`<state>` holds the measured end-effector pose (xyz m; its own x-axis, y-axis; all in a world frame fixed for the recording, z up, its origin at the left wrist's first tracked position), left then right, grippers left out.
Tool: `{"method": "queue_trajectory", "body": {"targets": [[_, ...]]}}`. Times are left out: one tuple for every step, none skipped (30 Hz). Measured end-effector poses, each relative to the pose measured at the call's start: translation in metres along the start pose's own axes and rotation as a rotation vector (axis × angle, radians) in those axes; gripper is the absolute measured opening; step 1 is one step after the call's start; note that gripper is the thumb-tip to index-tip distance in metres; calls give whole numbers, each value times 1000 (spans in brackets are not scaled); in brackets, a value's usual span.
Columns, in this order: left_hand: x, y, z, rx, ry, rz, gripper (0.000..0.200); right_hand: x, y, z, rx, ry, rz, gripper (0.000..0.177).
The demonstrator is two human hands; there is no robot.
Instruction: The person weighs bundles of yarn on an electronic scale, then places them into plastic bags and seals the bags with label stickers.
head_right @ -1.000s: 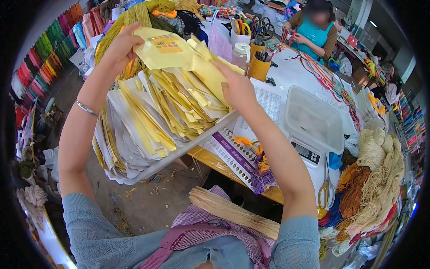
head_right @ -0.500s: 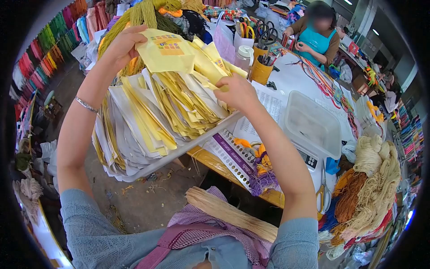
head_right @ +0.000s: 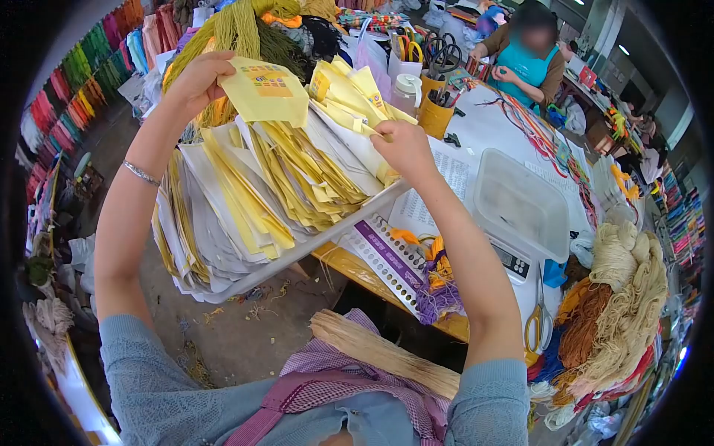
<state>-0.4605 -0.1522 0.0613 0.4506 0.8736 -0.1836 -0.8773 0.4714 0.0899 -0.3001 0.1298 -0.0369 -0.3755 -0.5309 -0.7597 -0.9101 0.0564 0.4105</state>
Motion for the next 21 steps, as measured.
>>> {"method": "queue_trajectory", "body": {"targets": [[1,-1,1,0,2,0,63,-1,0,0,8,8,6,23],[2,-3,2,16,-7,9,64,-2,-1,-1,9,9,7,23],[4,-4,3,32,-16,18,66,-2,-1,1,18,23,2,22],[4,-3,2,31,-16,15,66,-2,-1,2,28,38,-3,22],[4,-1,1,29,-12,11,66,-2,-1,2,30,38,-2,22],[6,-3,3,27,-9,8,67,-3,-1,2,24,42,2,22],[9,-5,4,27,-8,7,67,-3,-1,2,18,47,6,22],[9,-7,6,40,-5,28,68,-3,-1,2,18,48,6,22],[10,-10,9,52,-1,48,69,-3,-1,2,19,52,6,22],[10,-10,8,51,0,46,69,-3,-1,3,22,56,6,23],[9,-10,8,68,-18,43,69,-3,-2,3,24,58,9,23],[9,-9,9,87,-36,37,68,-3,-1,3,26,60,2,23],[8,-7,8,88,-34,33,68,-2,-1,4,27,61,-5,23],[9,-6,7,80,-39,6,68,-2,-1,4,31,63,-1,23],[9,-4,6,72,-44,-19,68,-3,-2,4,29,65,4,23],[8,-2,5,72,-41,-22,68,-3,-2,4,27,69,8,23],[7,0,2,53,-60,-19,58,-4,-2,4,28,70,9,23],[7,1,1,36,-79,-15,50,-4,-2,5,32,73,-1,23],[8,0,0,36,-78,-15,50,-3,-1,5,36,76,-11,23],[12,0,-2,27,-103,-40,38,-4,-1,5,36,77,-11,23],[18,-3,-2,18,-127,-65,26,-3,-1,6,47,84,-22,24]]}}
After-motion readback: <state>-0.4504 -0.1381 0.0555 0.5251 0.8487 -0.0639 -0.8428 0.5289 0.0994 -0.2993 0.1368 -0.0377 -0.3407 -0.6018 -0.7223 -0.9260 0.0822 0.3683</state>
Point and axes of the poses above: each hand's wrist, its own y-axis towards the middle knuckle, its own x-axis out of the palm, z = x × y, the point moved 10 cm from there along y, towards the middle knuckle, and after that the axes turned 8 degrees about -z, right-handed, at the moved point
